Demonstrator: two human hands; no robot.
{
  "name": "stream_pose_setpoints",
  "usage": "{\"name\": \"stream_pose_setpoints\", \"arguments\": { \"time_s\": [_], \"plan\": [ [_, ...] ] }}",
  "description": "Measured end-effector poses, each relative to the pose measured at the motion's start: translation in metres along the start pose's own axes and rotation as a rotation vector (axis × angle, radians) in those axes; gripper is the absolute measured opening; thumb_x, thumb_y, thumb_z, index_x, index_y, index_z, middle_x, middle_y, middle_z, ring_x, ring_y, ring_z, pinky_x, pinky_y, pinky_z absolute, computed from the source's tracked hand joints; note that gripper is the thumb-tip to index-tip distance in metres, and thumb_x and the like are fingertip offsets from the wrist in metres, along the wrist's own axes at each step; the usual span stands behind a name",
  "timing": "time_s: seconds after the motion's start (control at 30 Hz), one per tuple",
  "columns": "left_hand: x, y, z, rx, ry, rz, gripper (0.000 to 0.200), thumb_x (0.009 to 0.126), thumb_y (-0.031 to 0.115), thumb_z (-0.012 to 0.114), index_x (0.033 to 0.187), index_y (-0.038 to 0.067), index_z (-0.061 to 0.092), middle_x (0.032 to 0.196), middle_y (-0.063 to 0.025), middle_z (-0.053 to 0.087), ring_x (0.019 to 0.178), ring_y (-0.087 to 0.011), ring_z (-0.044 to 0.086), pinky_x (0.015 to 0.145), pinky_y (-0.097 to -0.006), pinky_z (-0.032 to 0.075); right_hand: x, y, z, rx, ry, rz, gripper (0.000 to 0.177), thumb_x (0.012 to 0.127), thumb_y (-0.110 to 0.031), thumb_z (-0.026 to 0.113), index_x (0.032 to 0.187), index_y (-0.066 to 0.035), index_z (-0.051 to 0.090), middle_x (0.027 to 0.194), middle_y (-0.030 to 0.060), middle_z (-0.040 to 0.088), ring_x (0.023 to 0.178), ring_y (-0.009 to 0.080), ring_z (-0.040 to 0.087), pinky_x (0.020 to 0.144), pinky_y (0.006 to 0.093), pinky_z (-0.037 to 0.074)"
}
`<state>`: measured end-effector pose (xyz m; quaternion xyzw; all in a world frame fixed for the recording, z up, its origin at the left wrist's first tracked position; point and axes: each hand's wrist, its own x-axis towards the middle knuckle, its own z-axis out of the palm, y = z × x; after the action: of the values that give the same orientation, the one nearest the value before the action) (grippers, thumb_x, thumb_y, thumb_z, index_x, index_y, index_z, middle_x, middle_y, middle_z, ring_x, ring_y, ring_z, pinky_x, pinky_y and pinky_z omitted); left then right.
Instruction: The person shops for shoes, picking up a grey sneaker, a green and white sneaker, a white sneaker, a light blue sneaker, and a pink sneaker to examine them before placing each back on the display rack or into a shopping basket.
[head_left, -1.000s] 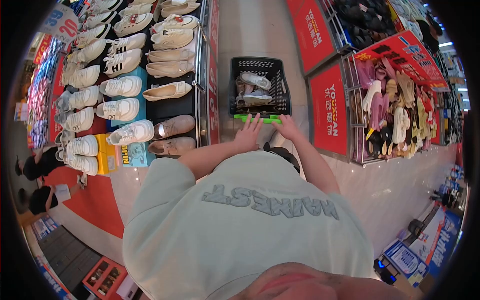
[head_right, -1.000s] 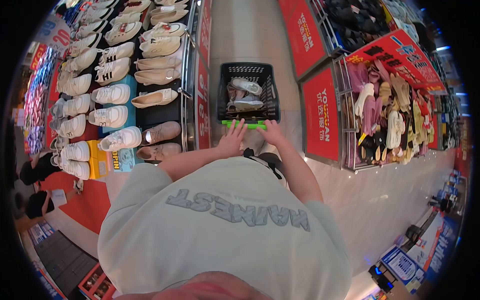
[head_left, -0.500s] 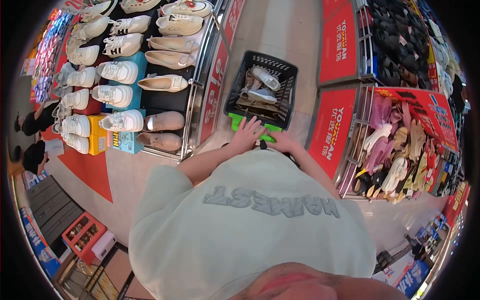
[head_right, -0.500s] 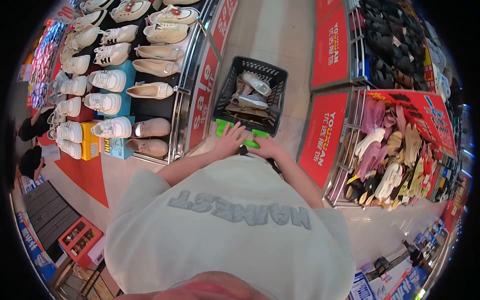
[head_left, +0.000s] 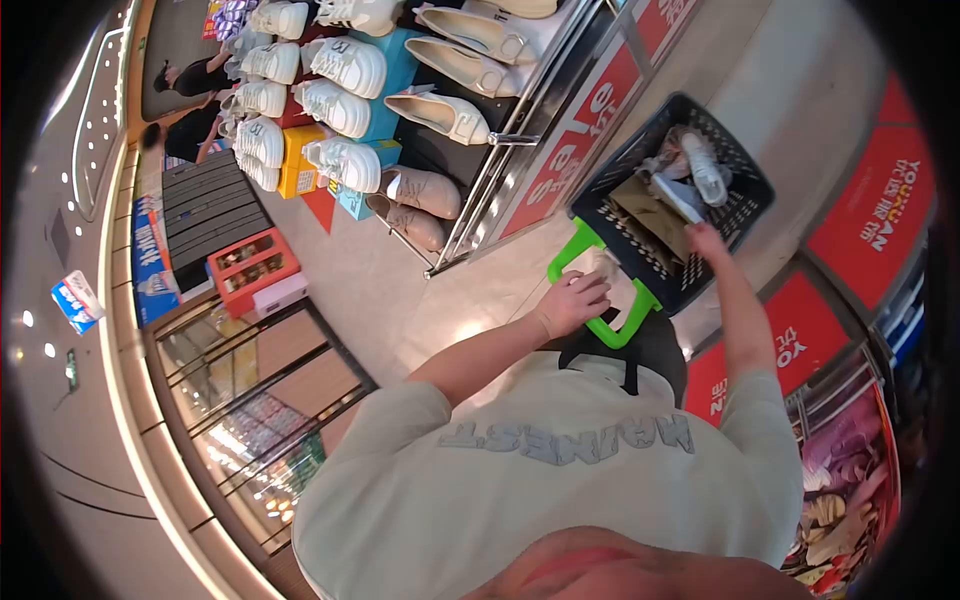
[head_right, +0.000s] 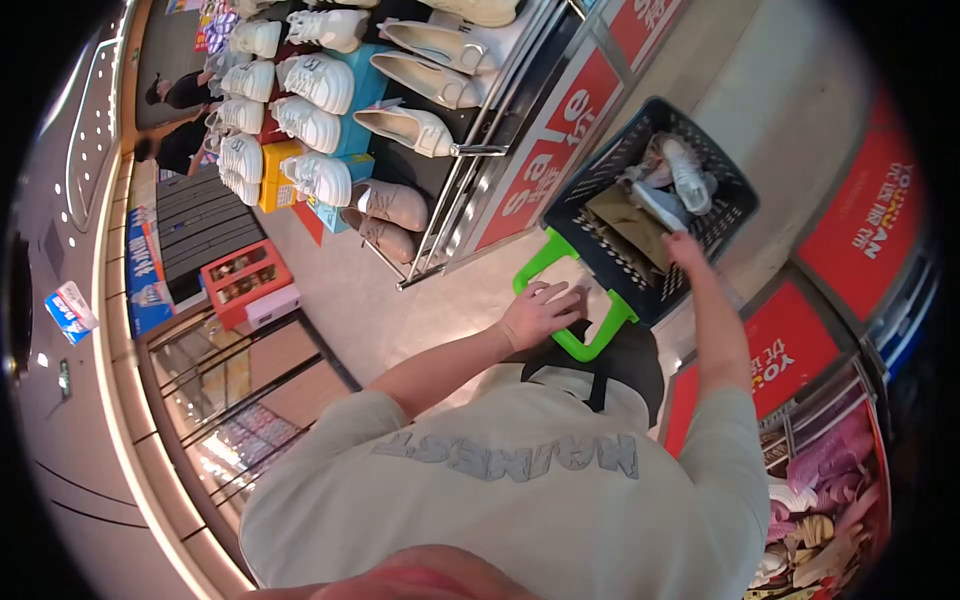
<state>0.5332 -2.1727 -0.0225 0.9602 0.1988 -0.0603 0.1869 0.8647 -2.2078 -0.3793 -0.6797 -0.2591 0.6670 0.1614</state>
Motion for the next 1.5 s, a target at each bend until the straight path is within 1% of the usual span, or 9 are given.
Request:
{"name": "stream_pose_setpoints", "arguments": {
  "time_s": [0.1, 0.13, 0.17, 0.33, 0.63, 0.87, 0.97, 1.17, 1.5],
  "plan": [
    [0.007, 0.001, -0.001, -0.026, -0.061, -0.046, 0.041, 0.083, 0.02, 0.067, 0.124, 0.021, 0.069, 0.136, -0.0047, 0.064, 0.133, -0.0303, 0.057, 0.102, -0.0462, 0.046, 0.094, 0.042, -0.022, -0.207, 0.155, -0.124, 0.03, 0.098, -0.03, 0.062, 0.104, -0.002, 0.07, 0.094, 0.0225, 0.073, 0.087, 0.0389, 0.072, 0.076, 0.0512, 0.057],
    [0.008, 0.001, 0.005, -0.016, -0.062, -0.078, 0.044, 0.082, 0.02, 0.068, 0.126, 0.022, 0.069, 0.136, -0.0054, 0.064, 0.132, -0.0306, 0.058, 0.102, -0.0462, 0.046, 0.119, 0.06, -0.023, -0.456, 0.302, -0.457, 0.031, 0.098, -0.03, 0.06, 0.111, -0.005, 0.073, 0.11, 0.0269, 0.072, 0.105, 0.0419, 0.069, 0.092, 0.0536, 0.053],
    [0.006, 0.002, 0.014, -0.017, -0.069, -0.095, 0.045, 0.084, 0.018, 0.068, 0.129, 0.022, 0.07, 0.134, -0.0067, 0.066, 0.13, -0.0313, 0.06, 0.101, -0.046, 0.046, 0.179, 0.097, -0.018, -0.278, 0.171, -0.113, 0.035, 0.098, -0.033, 0.059, 0.117, -0.008, 0.073, 0.113, 0.0262, 0.072, 0.105, 0.0402, 0.07, 0.093, 0.0514, 0.054],
    [0.021, 0.005, 0.013, 0.028, -0.075, -0.097, 0.044, 0.087, 0.007, 0.068, 0.125, 0.028, 0.075, 0.143, -0.0017, 0.065, 0.13, -0.0293, 0.06, 0.1, -0.0421, 0.044, 0.151, 0.018, -0.035, -0.036, 0.182, 0.099, 0.049, 0.094, -0.042, 0.069, 0.119, 0.0, 0.068, 0.091, 0.0091, 0.073, 0.073, 0.0192, 0.071, 0.058, 0.0363, 0.052],
    [0.038, 0.002, 0.014, 0.065, -0.142, -0.081, 0.049, 0.08, 0.003, 0.071, 0.122, 0.03, 0.075, 0.137, 0.0012, 0.069, 0.129, -0.0266, 0.059, 0.1, -0.0407, 0.042, 0.186, 0.019, -0.033, 1.0, 0.369, 0.487, 0.052, 0.096, -0.037, 0.073, 0.135, -0.006, 0.057, 0.127, 0.0101, 0.065, 0.085, 0.0239, 0.07, 0.065, 0.038, 0.052],
    [0.061, -0.011, 0.011, 0.135, -0.119, -0.002, 0.029, 0.092, 0.022, 0.064, 0.118, 0.027, 0.074, 0.136, 0.0015, 0.069, 0.127, -0.0237, 0.063, 0.097, -0.0351, 0.044, 0.223, 0.031, -0.033, 1.285, 0.633, 0.329, 0.043, 0.088, -0.017, 0.086, 0.121, -0.005, 0.062, 0.083, 0.002, 0.062, 0.064, 0.0122, 0.057, 0.051, 0.0262, 0.041],
    [0.083, -0.014, 0.005, 0.081, -0.072, -0.009, 0.04, 0.081, 0.006, 0.073, 0.114, 0.028, 0.077, 0.131, 0.0015, 0.072, 0.124, -0.0265, 0.063, 0.093, -0.0362, 0.046, 0.221, 0.024, -0.042, 1.297, 0.681, 0.265, 0.044, 0.088, -0.017, 0.086, 0.123, -0.005, 0.061, 0.082, 0.0016, 0.061, 0.062, 0.0114, 0.053, 0.051, 0.0274, 0.041],
    [0.113, -0.015, -0.004, 0.037, 0.002, -0.038, 0.033, 0.08, 0.008, 0.069, 0.109, 0.024, 0.076, 0.121, 0.0023, 0.072, 0.12, -0.0208, 0.065, 0.086, -0.0366, 0.045, 0.117, -0.031, -0.066, 1.194, 0.603, -0.02, 0.018, 0.091, -0.012, 0.08, 0.087, -0.008, 0.063, 0.074, -0.0025, 0.055, 0.064, 0.01, 0.051, 0.057, 0.028, 0.039],
    [0.157, -0.015, -0.027, -0.046, 0.015, 0.012, 0.037, 0.072, 0.011, 0.071, 0.107, 0.019, 0.073, 0.116, -0.0005, 0.069, 0.12, -0.0246, 0.063, 0.098, -0.0442, 0.044, -0.188, -0.154, -0.099, 1.167, 0.332, -0.378, 0.011, 0.101, -0.016, 0.068, 0.097, -0.006, 0.065, 0.083, -0.0011, 0.061, 0.069, 0.0096, 0.055, 0.068, 0.027, 0.045]
  ]
}}
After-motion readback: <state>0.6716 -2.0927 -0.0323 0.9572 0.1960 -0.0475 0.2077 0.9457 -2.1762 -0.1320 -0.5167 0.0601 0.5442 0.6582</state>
